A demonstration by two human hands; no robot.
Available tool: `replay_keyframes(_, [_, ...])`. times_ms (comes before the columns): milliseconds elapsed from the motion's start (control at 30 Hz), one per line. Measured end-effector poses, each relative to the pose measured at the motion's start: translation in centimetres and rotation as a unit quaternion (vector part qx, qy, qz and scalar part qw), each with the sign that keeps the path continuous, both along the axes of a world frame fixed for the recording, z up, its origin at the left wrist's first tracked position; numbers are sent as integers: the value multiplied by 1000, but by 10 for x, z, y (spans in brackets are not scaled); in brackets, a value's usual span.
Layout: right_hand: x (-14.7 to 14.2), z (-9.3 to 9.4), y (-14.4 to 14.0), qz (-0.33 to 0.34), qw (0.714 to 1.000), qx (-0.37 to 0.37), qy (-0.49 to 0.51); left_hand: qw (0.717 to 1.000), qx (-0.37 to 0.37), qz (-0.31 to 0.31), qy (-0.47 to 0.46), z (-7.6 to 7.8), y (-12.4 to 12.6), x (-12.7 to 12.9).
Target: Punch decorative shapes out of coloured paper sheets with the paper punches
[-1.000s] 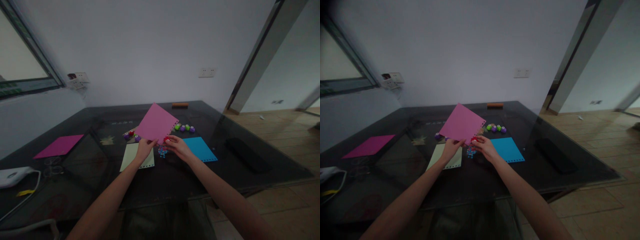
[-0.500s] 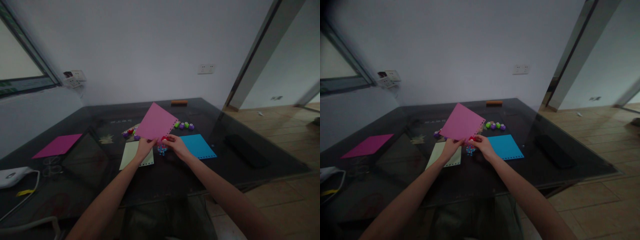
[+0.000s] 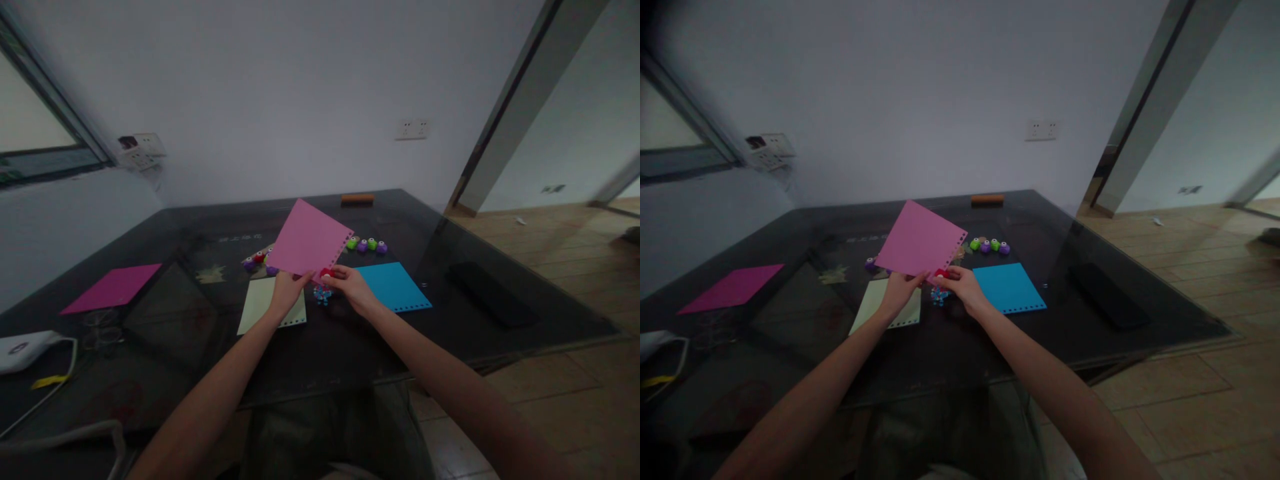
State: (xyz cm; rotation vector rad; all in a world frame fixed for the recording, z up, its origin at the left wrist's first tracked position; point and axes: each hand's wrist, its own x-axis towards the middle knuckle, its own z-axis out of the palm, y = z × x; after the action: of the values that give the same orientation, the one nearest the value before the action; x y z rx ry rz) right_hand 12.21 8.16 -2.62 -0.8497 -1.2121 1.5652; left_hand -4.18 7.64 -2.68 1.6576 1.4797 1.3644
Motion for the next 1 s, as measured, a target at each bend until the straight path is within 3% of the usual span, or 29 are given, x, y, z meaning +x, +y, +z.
replay_keyframes(1000, [-2,-5,0,13,1000,16,11,999,-2,-5,-37,-1,-1,3])
